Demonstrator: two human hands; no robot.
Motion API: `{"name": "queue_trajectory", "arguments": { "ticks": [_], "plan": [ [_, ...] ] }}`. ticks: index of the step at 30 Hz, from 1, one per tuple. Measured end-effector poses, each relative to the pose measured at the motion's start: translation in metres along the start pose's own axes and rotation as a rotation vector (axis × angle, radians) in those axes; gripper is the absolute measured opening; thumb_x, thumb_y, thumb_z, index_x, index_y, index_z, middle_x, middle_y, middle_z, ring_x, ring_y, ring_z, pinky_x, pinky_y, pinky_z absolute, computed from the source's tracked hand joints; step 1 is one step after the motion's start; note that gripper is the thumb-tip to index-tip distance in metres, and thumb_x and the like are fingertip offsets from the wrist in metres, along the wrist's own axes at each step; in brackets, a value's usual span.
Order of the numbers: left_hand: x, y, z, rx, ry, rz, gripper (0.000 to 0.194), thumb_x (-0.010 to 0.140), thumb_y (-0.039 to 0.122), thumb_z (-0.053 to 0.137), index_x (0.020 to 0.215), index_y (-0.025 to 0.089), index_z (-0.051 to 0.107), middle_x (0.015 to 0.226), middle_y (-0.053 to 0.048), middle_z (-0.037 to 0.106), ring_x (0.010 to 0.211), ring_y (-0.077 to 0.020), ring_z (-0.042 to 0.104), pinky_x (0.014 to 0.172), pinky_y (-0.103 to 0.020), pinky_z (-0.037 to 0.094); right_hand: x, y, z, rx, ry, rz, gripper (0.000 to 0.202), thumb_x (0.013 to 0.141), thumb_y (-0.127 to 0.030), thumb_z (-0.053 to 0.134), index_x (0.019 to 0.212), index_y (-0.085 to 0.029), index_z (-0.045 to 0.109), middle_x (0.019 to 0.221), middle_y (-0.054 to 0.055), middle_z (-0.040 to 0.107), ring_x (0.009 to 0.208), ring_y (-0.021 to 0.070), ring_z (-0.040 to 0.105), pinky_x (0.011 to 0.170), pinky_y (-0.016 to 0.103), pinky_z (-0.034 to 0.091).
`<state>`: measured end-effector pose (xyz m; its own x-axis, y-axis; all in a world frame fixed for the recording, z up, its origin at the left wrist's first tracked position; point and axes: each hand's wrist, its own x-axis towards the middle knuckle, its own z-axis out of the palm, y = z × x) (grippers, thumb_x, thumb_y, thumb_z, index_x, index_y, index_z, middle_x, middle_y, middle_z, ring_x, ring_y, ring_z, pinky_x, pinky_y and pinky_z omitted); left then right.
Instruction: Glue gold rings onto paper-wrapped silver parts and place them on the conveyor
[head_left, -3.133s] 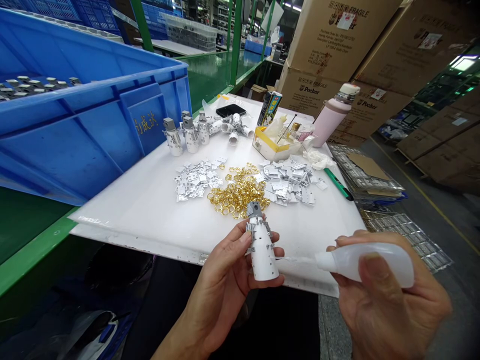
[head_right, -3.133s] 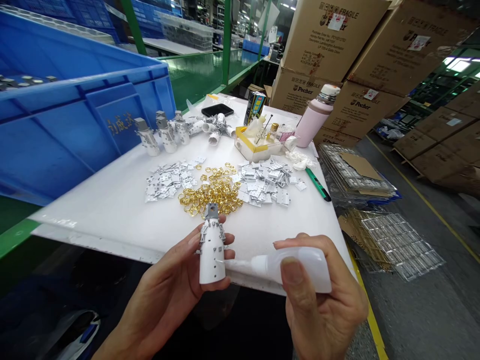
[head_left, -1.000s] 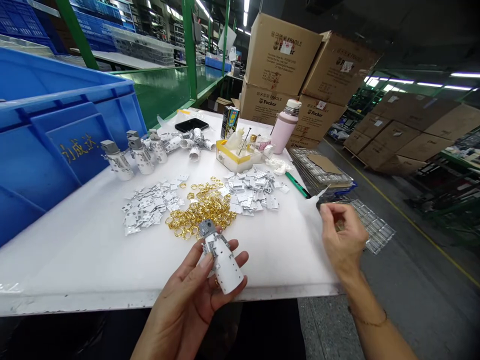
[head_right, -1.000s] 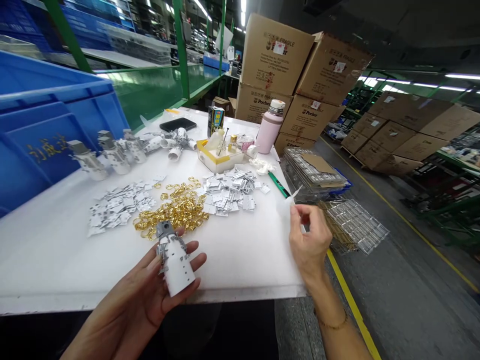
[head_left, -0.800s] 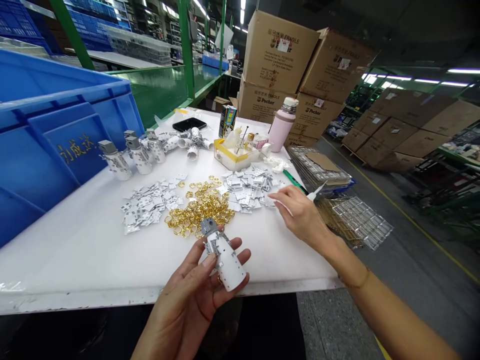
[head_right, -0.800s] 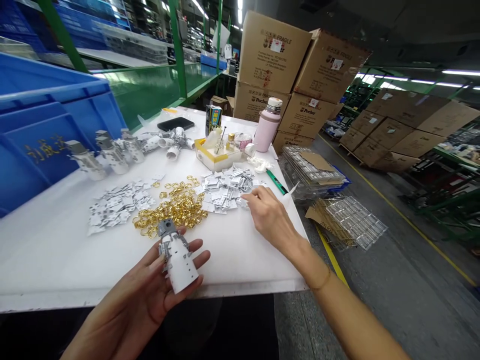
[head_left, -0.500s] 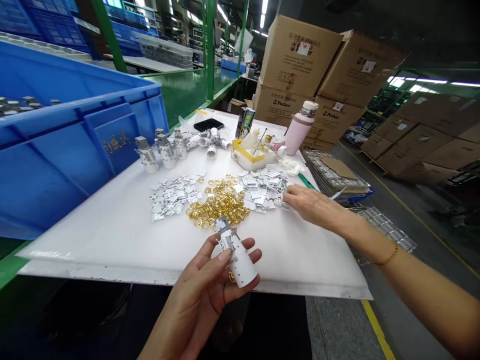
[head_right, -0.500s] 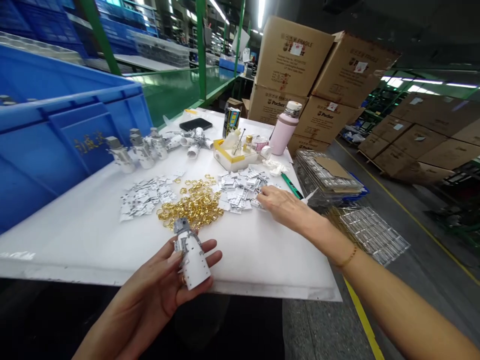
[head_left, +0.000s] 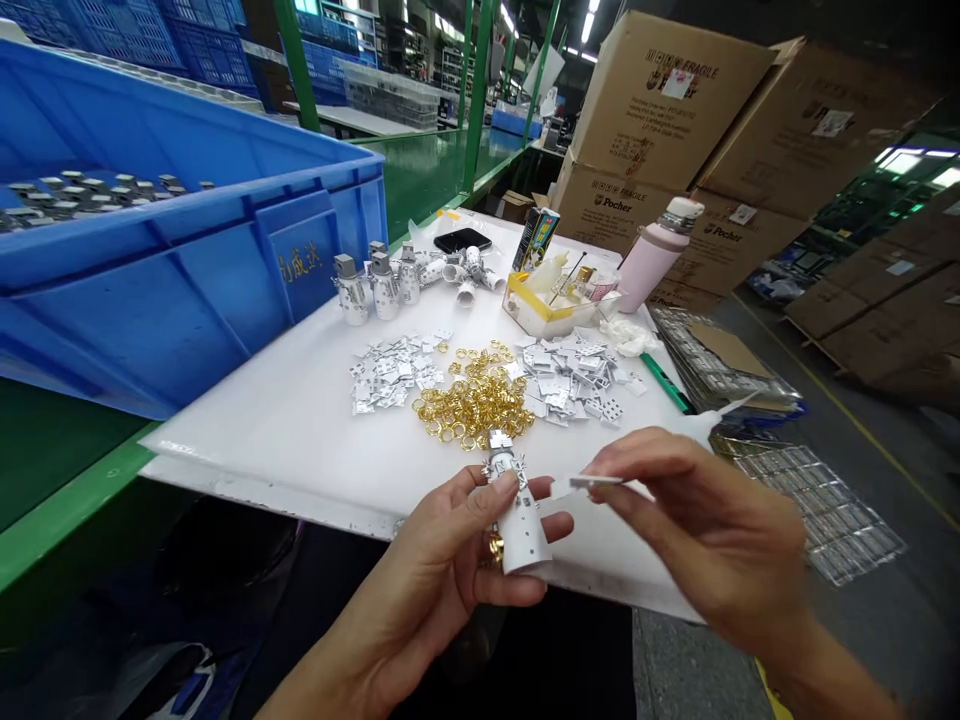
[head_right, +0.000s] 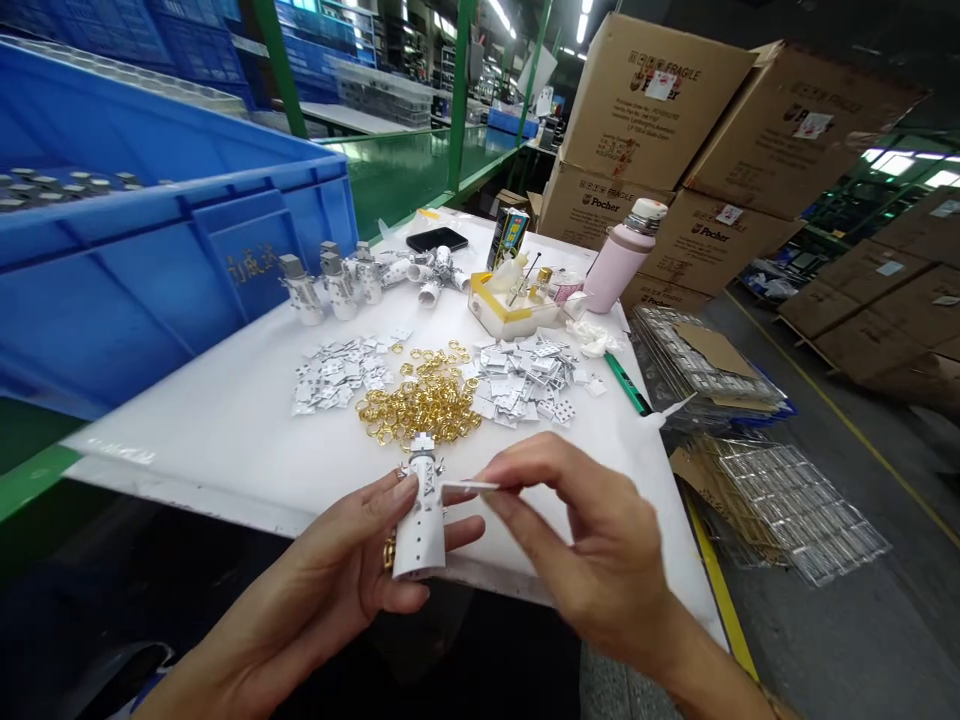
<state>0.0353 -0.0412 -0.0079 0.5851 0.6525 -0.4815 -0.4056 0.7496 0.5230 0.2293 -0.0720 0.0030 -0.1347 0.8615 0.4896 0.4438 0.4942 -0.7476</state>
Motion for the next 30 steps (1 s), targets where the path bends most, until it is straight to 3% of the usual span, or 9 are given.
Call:
{"name": "queue_trajectory", "arguments": {
  "ticks": [3,6,16,25,30],
  "plan": [
    [0.001,-0.002,-0.002,-0.048,-0.059,-0.018,0.019,0.088,0.024,0.06,0.099,0.011,0.067,0.091,-0.01,0.074,0.074,-0.017,0.072,0.049,-0.016,0.057,-0.001,0.005,0.013,0.007,-0.109,-0.181,0.031,0.084,-0.001,0.06,0.109,-0.02,0.063,0.095,0.006,0.068,0.09,0.0179,0.065,0.074,0.032,0.058],
    [0.002,-0.004,-0.004,-0.112,-0.088,-0.03,0.018,0.089,0.023,0.059,0.092,0.009,0.069,0.07,-0.005,0.07,0.055,-0.0107,0.067,0.048,-0.016,0.057,0.0,0.008,0.018,-0.004,-0.152,-0.263,0.034,0.083,0.001,0.059,0.112,-0.017,0.062,0.097,0.008,0.069,0.088,0.0168,0.064,0.073,0.032,0.058],
    [0.0,-0.002,-0.003,-0.245,-0.132,-0.088,0.016,0.09,0.019,0.056,0.094,0.007,0.067,0.071,-0.006,0.07,0.056,-0.0127,0.069,0.049,-0.018,0.059,0.001,0.004,0.01,-0.165,-0.209,-0.4,0.033,0.084,0.003,0.058,0.113,-0.012,0.059,0.099,0.01,0.07,0.092,0.0163,0.062,0.076,0.03,0.055],
    [0.006,0.002,0.001,-0.22,-0.16,-0.136,0.028,0.091,0.02,0.053,0.116,0.009,0.06,0.084,-0.008,0.072,0.062,-0.0144,0.071,0.05,-0.017,0.059,0.002,0.006,0.01,-0.128,-0.195,-0.334,0.032,0.086,0.002,0.057,0.112,-0.015,0.06,0.096,0.007,0.07,0.087,0.013,0.061,0.074,0.026,0.054],
    [0.006,0.003,0.001,-0.23,-0.194,-0.16,0.033,0.092,0.021,0.052,0.123,0.011,0.057,0.082,-0.007,0.071,0.066,-0.0169,0.072,0.05,-0.017,0.058,0.002,0.01,0.008,-0.116,-0.203,-0.372,0.028,0.087,0.002,0.055,0.11,-0.012,0.061,0.097,0.008,0.07,0.088,0.0132,0.062,0.074,0.026,0.054]
  ]
}}
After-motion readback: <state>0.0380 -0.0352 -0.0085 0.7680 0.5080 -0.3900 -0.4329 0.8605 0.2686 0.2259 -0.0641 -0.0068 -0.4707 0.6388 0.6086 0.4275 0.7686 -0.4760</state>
